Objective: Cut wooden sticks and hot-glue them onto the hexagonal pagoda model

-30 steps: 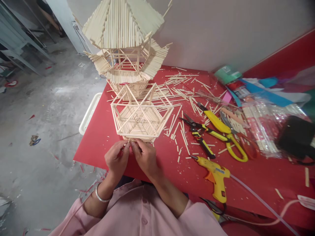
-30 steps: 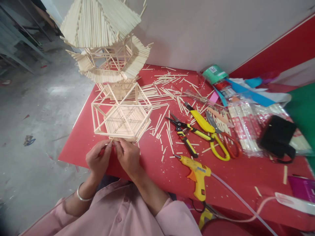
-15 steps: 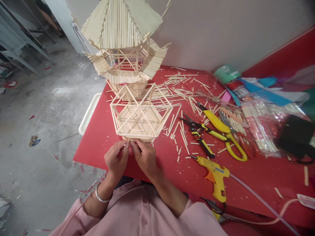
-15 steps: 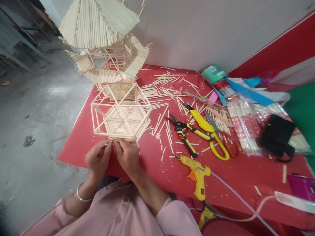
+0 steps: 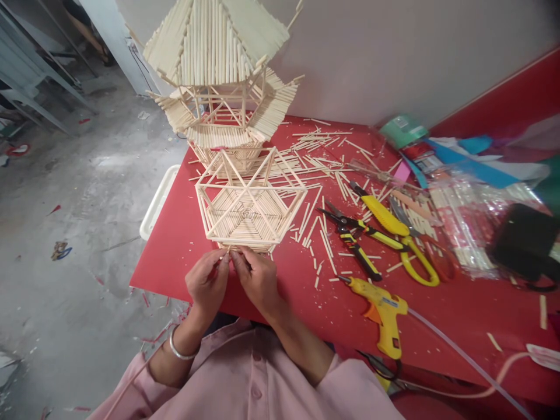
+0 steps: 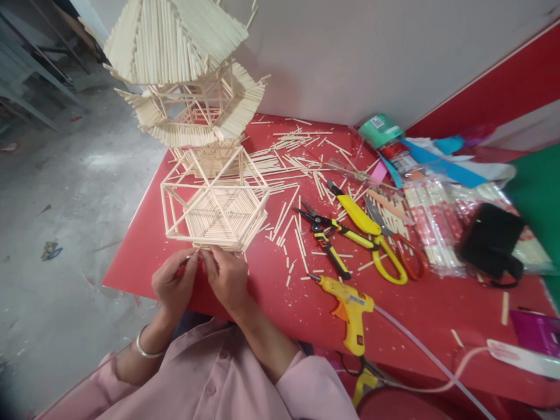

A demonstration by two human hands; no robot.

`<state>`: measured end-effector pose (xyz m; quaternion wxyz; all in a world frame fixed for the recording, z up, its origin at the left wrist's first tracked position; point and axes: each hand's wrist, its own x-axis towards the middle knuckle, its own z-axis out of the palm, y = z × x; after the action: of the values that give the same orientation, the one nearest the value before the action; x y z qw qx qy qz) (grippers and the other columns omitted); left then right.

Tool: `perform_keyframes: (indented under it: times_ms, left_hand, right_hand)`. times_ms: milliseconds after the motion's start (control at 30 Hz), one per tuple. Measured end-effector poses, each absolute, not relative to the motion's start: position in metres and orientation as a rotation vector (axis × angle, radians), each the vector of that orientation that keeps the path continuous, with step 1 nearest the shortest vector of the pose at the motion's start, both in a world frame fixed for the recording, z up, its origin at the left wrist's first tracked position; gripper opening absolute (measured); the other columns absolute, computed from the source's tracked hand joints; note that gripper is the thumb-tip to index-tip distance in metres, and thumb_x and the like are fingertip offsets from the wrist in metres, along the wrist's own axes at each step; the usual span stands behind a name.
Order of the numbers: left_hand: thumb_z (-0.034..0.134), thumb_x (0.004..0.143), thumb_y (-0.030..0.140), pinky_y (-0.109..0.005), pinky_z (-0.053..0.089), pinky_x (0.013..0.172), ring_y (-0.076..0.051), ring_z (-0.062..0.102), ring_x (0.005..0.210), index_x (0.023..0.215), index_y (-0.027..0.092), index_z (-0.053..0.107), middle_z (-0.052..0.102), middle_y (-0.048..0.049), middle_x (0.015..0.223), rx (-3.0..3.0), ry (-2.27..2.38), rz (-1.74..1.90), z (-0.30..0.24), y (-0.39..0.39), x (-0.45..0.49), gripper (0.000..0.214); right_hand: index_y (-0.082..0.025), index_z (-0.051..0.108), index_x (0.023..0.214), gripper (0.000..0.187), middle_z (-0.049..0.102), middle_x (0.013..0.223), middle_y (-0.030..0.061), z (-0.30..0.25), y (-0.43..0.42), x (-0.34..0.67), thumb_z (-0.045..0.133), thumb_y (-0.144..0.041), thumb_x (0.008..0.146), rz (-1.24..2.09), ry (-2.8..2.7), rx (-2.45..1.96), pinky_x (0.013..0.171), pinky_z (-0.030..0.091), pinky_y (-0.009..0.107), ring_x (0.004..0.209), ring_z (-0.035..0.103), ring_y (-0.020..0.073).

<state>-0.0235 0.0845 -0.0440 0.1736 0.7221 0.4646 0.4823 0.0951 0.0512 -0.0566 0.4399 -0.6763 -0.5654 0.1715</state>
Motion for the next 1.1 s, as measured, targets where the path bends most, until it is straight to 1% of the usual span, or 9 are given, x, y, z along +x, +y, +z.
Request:
perform_keyframes:
  times_ms: [333,533,633,767,1100]
  left_hand:
    - [0.066,0.087,0.015,-0.026,0.06,0.074,-0.016,0.075,0.076,0.09,0.019,0.074,0.079,-0.0039,0.084,2.014,1.319,1.385,-0.042,0.084,-0.023,0.009]
    - [0.067,0.086,0.015,-0.024,0.059,0.073,-0.014,0.074,0.074,0.089,0.018,0.074,0.078,-0.0033,0.082,2.001,1.321,1.385,-0.045,0.084,-0.024,0.009]
    - [0.067,0.086,0.018,-0.024,0.059,0.073,-0.015,0.074,0.074,0.088,0.019,0.075,0.078,-0.0032,0.082,1.988,1.356,1.376,-0.049,0.084,-0.025,0.008]
    - [0.068,0.086,0.02,-0.025,0.059,0.073,-0.015,0.074,0.074,0.089,0.019,0.076,0.078,-0.0035,0.083,1.937,1.395,1.374,-0.056,0.084,-0.027,0.009]
    - [0.068,0.086,0.023,-0.026,0.059,0.073,-0.015,0.073,0.074,0.093,0.02,0.077,0.078,-0.0034,0.086,1.783,1.372,1.374,-0.064,0.083,-0.028,0.012]
  right_hand:
    - [-0.02,0.073,0.102,0.025,0.079,0.091,0.0046,-0.056,0.052,0.096,0.052,-0.034,0.101,0.438,-1.401,-1.669,0.075,0.05,0.023,0.079,0.074,0.0168]
    - [-0.02,0.073,0.104,0.027,0.079,0.088,0.0046,-0.057,0.052,0.095,0.052,-0.036,0.101,0.423,-1.393,-1.665,0.074,0.05,0.022,0.078,0.074,0.016]
    - [-0.02,0.073,0.105,0.028,0.079,0.085,0.0044,-0.058,0.053,0.095,0.051,-0.037,0.101,0.418,-1.386,-1.65,0.075,0.05,0.022,0.075,0.073,0.0153]
    - [-0.022,0.073,0.107,0.03,0.079,0.082,0.003,-0.059,0.054,0.094,0.048,-0.038,0.102,0.457,-1.374,-1.654,0.074,0.05,0.021,0.072,0.072,0.0141]
    - [-0.024,0.072,0.111,0.032,0.079,0.085,0.0019,-0.057,0.055,0.095,0.046,-0.04,0.102,0.496,-1.388,-1.727,0.073,0.048,0.021,0.078,0.073,0.0151]
